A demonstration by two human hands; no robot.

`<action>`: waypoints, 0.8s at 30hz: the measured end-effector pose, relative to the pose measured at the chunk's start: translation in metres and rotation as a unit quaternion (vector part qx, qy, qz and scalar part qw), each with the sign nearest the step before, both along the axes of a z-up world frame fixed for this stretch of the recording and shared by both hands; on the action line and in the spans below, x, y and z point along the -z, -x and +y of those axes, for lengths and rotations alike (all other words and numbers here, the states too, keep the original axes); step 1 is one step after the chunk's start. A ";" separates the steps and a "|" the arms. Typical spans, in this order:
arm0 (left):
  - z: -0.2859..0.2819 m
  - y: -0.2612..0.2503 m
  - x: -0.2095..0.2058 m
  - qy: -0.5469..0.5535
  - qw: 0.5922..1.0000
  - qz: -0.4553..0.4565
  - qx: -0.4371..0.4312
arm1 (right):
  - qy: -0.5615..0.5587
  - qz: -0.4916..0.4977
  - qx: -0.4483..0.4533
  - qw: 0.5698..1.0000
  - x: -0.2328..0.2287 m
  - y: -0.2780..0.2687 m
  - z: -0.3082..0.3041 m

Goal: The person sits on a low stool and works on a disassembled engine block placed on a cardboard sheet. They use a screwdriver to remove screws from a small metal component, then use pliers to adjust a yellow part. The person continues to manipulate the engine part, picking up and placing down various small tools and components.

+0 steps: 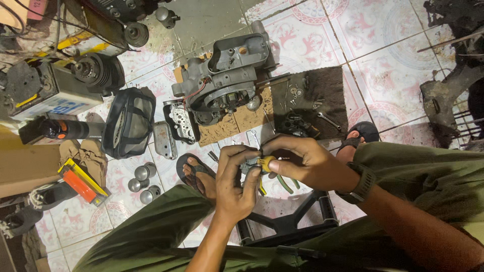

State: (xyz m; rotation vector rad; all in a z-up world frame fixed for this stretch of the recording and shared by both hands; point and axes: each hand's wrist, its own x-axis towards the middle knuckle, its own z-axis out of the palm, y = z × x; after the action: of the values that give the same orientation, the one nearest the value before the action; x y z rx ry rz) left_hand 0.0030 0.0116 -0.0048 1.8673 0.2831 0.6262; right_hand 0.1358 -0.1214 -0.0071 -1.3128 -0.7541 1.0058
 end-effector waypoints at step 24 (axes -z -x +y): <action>-0.005 -0.003 -0.005 0.068 0.997 -0.042 -0.003 | 0.016 -0.019 0.057 0.998 -0.002 0.009 0.001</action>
State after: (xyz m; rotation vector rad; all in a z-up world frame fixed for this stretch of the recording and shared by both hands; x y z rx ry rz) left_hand 0.0057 0.0062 0.0004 1.7059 0.2693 0.6700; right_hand 0.1273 -0.1207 -0.0053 -1.3891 -0.6860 0.9071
